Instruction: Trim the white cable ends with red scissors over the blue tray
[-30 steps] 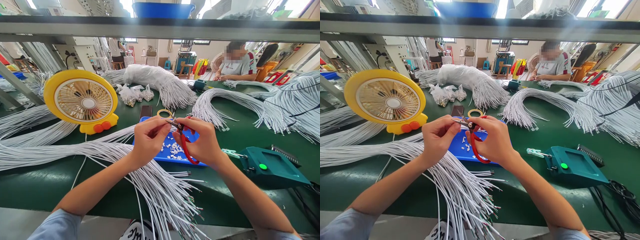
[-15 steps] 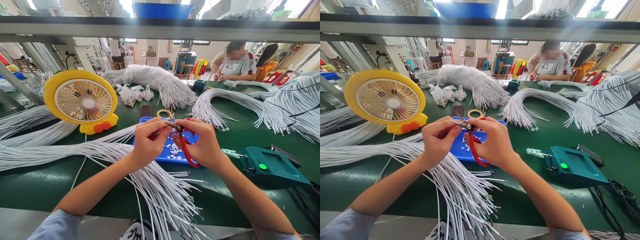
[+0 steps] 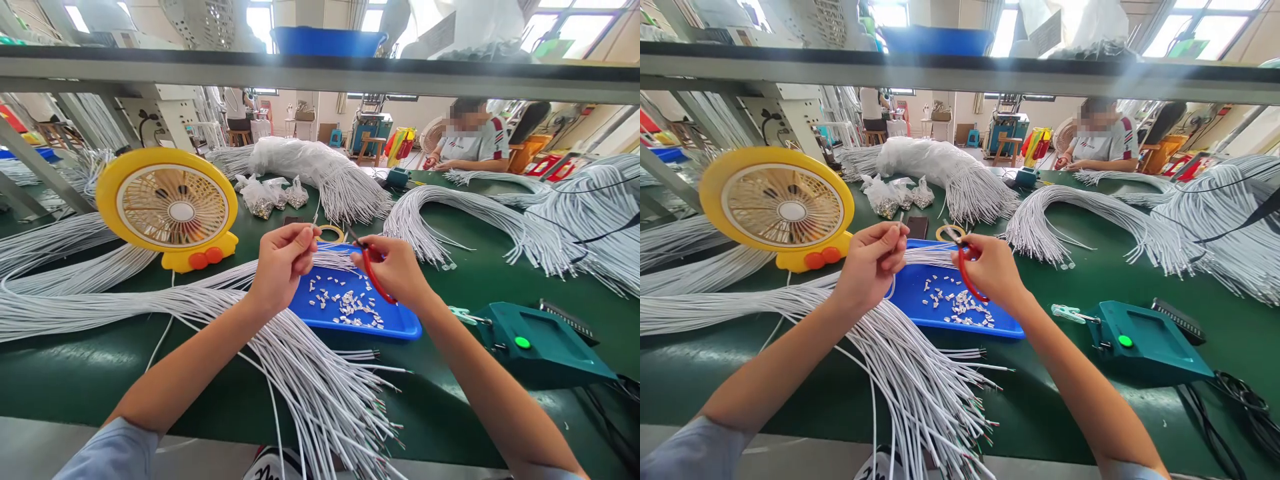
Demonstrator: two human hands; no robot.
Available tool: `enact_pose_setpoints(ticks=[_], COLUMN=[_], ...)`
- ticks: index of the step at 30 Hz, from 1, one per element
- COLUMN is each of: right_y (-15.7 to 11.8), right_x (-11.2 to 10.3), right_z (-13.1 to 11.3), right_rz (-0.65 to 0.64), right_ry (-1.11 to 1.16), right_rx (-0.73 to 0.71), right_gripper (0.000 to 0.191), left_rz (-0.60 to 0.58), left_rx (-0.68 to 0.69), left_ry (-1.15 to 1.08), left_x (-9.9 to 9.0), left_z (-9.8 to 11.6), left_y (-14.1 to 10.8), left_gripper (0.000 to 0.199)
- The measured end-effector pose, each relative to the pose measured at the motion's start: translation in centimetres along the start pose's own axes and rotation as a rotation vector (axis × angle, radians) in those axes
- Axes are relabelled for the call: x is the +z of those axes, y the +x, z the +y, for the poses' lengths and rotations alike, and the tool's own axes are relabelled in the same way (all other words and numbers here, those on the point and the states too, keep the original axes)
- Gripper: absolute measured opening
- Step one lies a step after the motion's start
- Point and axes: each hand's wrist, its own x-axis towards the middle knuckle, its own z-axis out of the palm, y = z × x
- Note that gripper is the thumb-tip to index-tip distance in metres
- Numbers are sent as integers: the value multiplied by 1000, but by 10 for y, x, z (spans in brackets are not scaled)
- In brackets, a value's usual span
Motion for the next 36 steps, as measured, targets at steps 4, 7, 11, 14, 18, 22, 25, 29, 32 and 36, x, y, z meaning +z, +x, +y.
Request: enact_pose_setpoints(ticks=[4, 7, 11, 14, 18, 22, 25, 29, 32, 36], right_y=[7, -4, -17, -21, -24, -27, -27, -27, -28, -30], right_x=[1, 1, -1, -1, -1, -1, -1, -2, -2, 0], right_z=[2, -11, -26, -29, -31, -33, -35, -35, -34, -32], right_rz=[103, 185, 247, 232, 228, 218, 207, 182, 177, 171], right_ry=[396, 585, 550, 522, 531, 504, 496, 499, 521, 578], right_rx=[73, 25, -95, -142, -187, -193, -165, -183, -215, -206], right_gripper=[24, 24, 24, 27, 28, 33, 33, 33, 35, 38], left_rz=[-15, -96, -164, -180, -189, -190, -175, -175, -197, -198], left_rx=[-16, -24, 23, 97, 127, 151, 164, 149, 93, 92], left_ry=[42, 91, 147, 223, 288, 277, 284, 324, 293, 249], left_x=[4, 9, 11, 13, 16, 17, 16, 14, 15, 16], left_z=[0, -5, -13, -15, -13, -14, -16, -16, -16, -20], left_y=[-2, -10, -17, -19, -20, -19, -19, -18, -17, -19], left_gripper=[13, 13, 16, 17, 19, 15, 11, 9, 14, 17])
